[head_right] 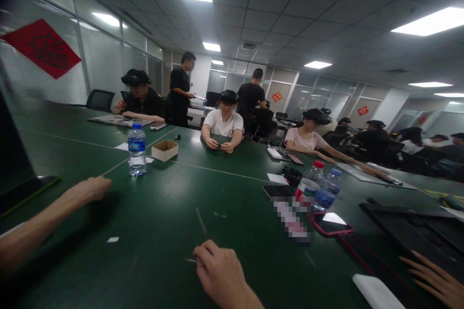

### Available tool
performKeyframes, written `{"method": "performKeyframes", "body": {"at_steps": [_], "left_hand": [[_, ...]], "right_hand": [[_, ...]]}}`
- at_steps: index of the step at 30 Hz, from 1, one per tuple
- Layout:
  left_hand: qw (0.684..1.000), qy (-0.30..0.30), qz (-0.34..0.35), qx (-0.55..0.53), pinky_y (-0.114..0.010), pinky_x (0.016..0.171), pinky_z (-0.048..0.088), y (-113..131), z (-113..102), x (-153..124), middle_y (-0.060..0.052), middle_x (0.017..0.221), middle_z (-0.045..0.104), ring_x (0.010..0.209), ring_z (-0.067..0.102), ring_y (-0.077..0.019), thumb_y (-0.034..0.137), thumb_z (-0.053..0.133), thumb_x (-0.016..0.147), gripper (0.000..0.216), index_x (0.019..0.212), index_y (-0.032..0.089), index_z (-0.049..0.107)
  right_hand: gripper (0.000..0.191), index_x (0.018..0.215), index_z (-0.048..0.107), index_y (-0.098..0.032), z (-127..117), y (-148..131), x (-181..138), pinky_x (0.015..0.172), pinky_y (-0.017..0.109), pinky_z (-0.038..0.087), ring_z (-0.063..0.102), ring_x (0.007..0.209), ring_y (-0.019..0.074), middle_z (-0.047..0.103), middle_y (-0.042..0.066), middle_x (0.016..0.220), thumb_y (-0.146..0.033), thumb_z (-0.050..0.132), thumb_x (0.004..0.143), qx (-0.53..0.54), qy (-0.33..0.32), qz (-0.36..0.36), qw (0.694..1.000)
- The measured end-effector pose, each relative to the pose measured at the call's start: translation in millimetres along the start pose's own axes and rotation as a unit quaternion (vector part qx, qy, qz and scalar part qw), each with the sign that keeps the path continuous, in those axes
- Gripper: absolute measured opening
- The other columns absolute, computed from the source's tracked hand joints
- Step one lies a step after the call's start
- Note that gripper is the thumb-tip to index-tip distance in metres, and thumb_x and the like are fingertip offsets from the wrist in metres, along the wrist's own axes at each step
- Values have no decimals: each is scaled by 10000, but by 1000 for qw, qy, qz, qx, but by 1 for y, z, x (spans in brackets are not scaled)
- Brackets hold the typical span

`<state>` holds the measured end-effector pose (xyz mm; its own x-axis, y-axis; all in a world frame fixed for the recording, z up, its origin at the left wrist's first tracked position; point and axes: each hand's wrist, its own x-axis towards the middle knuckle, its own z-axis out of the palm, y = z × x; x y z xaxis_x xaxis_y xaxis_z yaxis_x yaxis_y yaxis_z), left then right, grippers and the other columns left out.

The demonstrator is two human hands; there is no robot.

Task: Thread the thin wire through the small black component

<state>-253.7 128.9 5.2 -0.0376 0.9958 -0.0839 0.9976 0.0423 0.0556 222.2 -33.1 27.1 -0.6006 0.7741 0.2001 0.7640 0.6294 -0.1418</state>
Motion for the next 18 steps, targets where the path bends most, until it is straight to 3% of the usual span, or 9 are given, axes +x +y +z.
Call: {"method": "performKeyframes", "body": {"at_steps": [9, 18], "left_hand": [[999, -33, -15, 36, -303, 628, 512, -16, -6, 11, -107, 844, 665, 733, 658, -250, 154, 624, 625, 164, 779, 179, 675], [999, -45, 13, 21, -271, 634, 490, -13, -13, 9, -78, 817, 669, 702, 650, -211, 151, 580, 657, 132, 719, 197, 686]], "right_hand": [[261, 1075, 573, -261, 1, 1, 2, 644, 228, 444, 606, 756, 122, 618, 2, 1013, -177, 481, 846, 11, -1, 4, 1000], [236, 1058, 580, -260, 2, 1, 3, 648, 225, 452, 597, 752, 116, 614, -1, 1007, -180, 474, 863, 13, -1, 4, 1000]]}}
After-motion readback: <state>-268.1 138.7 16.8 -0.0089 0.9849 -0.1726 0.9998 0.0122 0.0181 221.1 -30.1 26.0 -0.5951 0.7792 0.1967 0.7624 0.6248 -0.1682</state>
